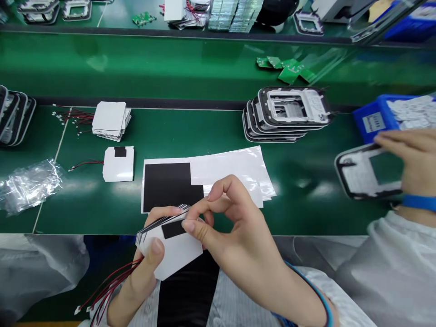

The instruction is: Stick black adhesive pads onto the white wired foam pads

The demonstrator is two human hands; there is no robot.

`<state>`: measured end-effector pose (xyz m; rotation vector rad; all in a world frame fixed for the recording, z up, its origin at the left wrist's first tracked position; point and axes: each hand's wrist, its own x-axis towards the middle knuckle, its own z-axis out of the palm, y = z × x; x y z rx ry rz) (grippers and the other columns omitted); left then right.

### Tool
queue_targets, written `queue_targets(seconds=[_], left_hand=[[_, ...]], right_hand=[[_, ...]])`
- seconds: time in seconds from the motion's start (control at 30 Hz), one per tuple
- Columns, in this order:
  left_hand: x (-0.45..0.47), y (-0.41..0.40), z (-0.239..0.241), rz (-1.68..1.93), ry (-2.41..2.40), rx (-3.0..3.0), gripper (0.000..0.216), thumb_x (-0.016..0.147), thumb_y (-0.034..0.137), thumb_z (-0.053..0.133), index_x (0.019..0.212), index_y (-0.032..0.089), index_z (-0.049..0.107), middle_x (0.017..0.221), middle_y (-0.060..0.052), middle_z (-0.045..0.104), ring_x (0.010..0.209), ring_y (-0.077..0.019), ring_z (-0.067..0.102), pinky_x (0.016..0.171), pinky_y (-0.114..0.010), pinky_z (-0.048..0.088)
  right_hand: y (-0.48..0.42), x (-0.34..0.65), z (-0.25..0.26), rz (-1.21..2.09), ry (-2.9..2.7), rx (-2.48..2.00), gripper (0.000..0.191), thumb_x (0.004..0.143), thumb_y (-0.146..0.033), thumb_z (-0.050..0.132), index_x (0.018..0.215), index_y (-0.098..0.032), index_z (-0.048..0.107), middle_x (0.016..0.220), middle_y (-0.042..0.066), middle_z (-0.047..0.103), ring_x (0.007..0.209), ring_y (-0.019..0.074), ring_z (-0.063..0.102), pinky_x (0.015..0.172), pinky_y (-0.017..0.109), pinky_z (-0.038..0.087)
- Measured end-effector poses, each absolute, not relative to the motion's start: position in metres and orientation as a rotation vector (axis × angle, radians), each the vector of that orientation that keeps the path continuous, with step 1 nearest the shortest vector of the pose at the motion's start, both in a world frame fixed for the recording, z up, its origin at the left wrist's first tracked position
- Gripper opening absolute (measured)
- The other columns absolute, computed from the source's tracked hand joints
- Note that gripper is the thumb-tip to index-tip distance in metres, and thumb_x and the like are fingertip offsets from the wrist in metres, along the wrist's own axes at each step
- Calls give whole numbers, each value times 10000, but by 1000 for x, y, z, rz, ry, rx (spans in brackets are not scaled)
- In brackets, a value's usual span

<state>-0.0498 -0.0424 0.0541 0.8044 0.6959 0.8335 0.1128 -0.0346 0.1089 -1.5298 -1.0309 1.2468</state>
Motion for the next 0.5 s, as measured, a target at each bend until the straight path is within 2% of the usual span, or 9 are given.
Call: queue_targets(seconds=[0.27,0.5], left_hand=[[-52,-40,53,828,628,890,344,929,459,484,1239,314,521,1094,-37,621,953,-207,614,818,-307,468],[-51,-40,52,826,620,912,336,938,458,466,1246,332,511,1080,-23,616,958,-188,605,833,-291,461]], right_hand=[[-38,108,109,1143,-1133,-1507,354,809,-184,716,847,-289,379,699,-57,673,568,142,506,575,290,472],[-40,105,105,1162,-1144,-1478,325,828,-153,680,848,-287,384,745,-48,644,615,142,508,578,280,467]])
